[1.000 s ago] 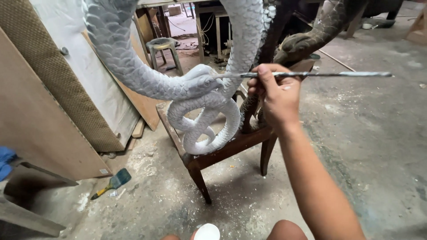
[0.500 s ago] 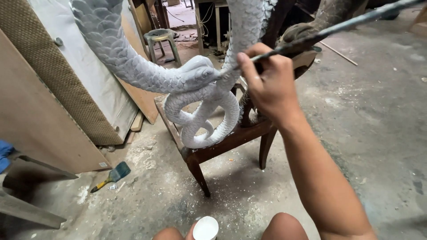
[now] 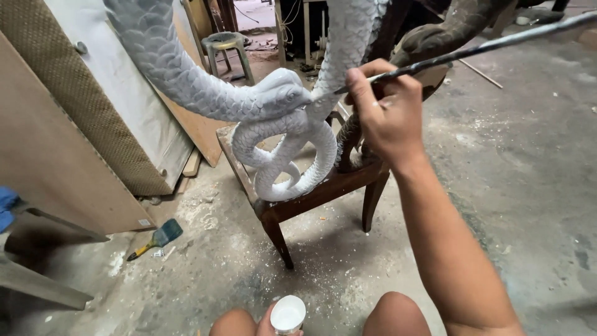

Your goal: Painting a large snake sculpture with white paint using a brush.

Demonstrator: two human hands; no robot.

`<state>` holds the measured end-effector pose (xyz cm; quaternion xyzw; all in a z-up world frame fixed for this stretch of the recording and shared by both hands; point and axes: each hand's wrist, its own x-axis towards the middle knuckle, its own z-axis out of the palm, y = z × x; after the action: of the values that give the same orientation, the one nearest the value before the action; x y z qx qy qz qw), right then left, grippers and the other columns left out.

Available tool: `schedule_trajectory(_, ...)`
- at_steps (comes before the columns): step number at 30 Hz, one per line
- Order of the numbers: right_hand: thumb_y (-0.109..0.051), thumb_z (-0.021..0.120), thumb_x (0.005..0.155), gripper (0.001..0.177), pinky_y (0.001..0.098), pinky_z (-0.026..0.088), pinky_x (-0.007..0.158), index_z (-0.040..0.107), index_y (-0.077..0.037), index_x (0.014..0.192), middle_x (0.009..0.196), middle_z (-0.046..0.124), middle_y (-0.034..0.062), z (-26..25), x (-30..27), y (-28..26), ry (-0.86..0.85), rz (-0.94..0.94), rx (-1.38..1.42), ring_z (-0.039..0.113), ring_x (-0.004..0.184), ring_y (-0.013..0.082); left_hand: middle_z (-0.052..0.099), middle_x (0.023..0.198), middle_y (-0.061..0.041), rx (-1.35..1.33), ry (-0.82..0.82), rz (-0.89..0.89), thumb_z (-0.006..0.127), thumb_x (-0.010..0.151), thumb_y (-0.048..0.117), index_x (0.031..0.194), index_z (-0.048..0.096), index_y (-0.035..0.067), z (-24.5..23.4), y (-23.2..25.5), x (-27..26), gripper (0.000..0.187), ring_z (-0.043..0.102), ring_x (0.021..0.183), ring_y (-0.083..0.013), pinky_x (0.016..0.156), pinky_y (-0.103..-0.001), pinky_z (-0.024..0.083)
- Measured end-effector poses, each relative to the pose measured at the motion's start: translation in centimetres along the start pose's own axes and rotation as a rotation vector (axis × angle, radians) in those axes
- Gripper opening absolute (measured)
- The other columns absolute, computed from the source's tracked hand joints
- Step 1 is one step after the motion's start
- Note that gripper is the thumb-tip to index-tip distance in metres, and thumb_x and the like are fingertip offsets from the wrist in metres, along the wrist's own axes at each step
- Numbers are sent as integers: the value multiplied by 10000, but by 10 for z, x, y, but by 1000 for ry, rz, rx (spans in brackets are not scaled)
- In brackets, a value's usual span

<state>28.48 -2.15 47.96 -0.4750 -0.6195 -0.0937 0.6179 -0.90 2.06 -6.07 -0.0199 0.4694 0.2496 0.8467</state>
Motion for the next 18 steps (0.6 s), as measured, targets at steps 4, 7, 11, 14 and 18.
schedule_trajectory(4, -150, 601, 1107, 180, 245, 555, 548, 662, -27, 991, 811, 691, 88, -1, -6, -4, 97, -5, 25, 668, 665, 167, 440, 1499, -339, 257, -213, 331, 782, 602, -350, 1421, 559, 112, -18, -16, -1, 967, 578, 1086, -625, 754, -662, 575)
schedule_trajectory(7, -139, 619, 1093, 188, 261, 610, 608, 639, -29, 941, 805, 671, 83, 3, -8, -1, 228, 43, 124, 694, 686, 169, 510, 1505, -214, 581, -148, 499, 958, 492, -271, 1464, 556, 78, -19, -12, 6, 1108, 583, 1299, -444, 852, -578, 681)
schedule_trajectory(11, -160, 590, 1091, 184, 257, 597, 629, 653, -27, 980, 834, 695, 94, 11, -12, 1, 206, 7, 184, 708, 720, 184, 388, 1521, -267, 327, -51, 318, 816, 655, -219, 1442, 566, 143, -8, -14, -14, 901, 487, 1261, -598, 843, -662, 588)
schedule_trajectory(14, -170, 615, 1066, 164, 213, 616, 627, 660, -27, 1000, 877, 697, 95, 17, -22, 15, 311, 100, 458, 716, 743, 161, 406, 1518, -283, 336, -83, 334, 811, 625, -262, 1456, 556, 137, -9, -13, -9, 957, 520, 1228, -591, 819, -648, 594)
schedule_trajectory(18, -131, 601, 1058, 165, 200, 594, 611, 644, 13, 989, 864, 675, 110, 30, -48, 50, 399, 247, 708, 678, 727, 156, 362, 1533, -317, 240, -116, 298, 753, 613, -364, 1451, 552, 126, -17, -12, 4, 991, 487, 1226, -678, 819, -732, 553)
